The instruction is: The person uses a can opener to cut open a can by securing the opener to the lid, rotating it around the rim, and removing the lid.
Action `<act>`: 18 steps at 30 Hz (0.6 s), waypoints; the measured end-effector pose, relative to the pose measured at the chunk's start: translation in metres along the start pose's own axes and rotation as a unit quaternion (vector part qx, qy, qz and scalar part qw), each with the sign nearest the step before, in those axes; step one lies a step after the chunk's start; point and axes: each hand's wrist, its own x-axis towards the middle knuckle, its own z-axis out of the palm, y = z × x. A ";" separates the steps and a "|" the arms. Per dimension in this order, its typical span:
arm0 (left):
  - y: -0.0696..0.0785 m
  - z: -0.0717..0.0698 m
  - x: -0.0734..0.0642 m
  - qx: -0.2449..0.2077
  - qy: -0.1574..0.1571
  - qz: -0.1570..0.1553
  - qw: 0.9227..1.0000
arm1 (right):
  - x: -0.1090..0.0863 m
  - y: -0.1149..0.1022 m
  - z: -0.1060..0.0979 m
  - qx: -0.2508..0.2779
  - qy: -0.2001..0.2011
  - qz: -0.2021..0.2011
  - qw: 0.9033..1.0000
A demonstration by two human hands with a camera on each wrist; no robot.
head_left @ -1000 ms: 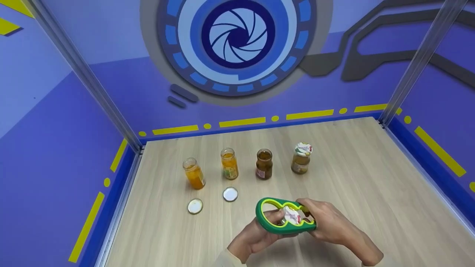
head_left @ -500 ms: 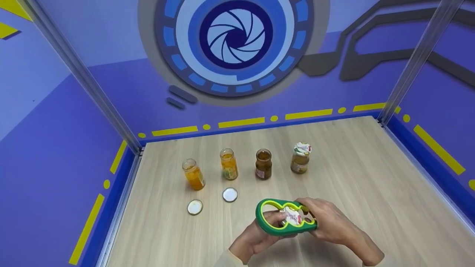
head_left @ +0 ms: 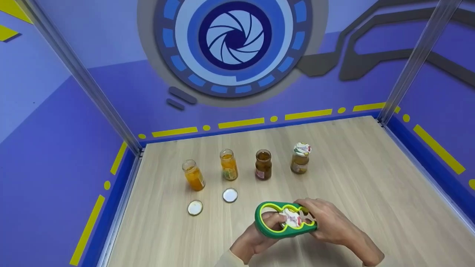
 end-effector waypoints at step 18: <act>-0.004 -0.002 -0.002 -0.028 -0.036 0.012 0.999 | -0.004 0.003 0.001 0.022 -0.005 0.018 1.000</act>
